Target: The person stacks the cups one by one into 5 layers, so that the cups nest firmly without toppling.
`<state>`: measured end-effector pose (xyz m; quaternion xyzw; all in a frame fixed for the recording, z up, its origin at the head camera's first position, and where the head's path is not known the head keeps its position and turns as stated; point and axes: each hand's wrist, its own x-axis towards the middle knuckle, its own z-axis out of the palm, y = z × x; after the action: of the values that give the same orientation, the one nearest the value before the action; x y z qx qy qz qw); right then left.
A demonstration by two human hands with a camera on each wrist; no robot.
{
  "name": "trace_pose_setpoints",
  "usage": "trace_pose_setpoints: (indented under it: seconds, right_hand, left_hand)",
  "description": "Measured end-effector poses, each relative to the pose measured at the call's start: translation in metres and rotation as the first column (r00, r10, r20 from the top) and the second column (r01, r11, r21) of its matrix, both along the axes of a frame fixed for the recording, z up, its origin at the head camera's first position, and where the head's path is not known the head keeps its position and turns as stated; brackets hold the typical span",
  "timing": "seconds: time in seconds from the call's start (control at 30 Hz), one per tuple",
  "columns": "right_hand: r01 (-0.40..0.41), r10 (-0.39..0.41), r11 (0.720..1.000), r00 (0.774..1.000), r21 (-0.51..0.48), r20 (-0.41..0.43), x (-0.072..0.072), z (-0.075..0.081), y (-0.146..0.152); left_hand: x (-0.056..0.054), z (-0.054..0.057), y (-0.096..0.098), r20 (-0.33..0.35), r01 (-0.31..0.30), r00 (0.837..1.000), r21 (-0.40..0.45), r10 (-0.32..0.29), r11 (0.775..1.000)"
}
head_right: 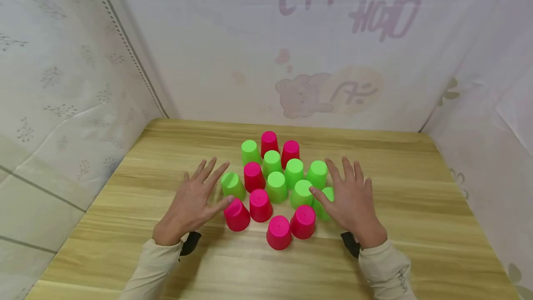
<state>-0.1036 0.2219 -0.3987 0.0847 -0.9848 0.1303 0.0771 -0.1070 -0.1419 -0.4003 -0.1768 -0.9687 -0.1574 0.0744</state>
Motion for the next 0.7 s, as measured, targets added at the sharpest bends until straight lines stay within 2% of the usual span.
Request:
trace_pose_setpoints:
  seconds: [0.13,0.33,0.43,0.53,0.63,0.7]
  right_hand:
    - [-0.083,0.083,0.992,0.997,-0.095,-0.002,-0.003,0.0,0.003]
    - [-0.165,0.188,0.963,0.978,-0.212,0.093,-0.013,0.004,0.009]
    - [-0.196,0.251,0.931,0.956,-0.308,0.15,-0.021,0.006,0.014]
    - [-0.199,0.305,0.89,0.928,-0.41,0.212,-0.029,0.007,0.02]
    - [-0.194,0.346,0.858,0.903,-0.476,0.255,-0.038,0.006,0.025]
    - [-0.198,0.362,0.848,0.894,-0.492,0.264,-0.043,0.004,0.028]
  left_hand:
    - [0.001,-0.004,-0.001,0.029,0.052,0.998,0.17,-0.058,0.984]
    - [0.0,-0.012,-0.002,0.036,0.099,0.992,0.329,-0.117,0.939]
    - [-0.002,-0.015,-0.004,0.108,0.076,0.985,0.42,-0.132,0.904]
    - [-0.005,-0.018,-0.005,0.185,0.037,0.971,0.518,-0.154,0.855]
    - [-0.007,-0.02,-0.007,0.223,0.019,0.958,0.579,-0.181,0.815]
    - [-0.008,-0.022,-0.008,0.238,0.015,0.951,0.606,-0.199,0.795]
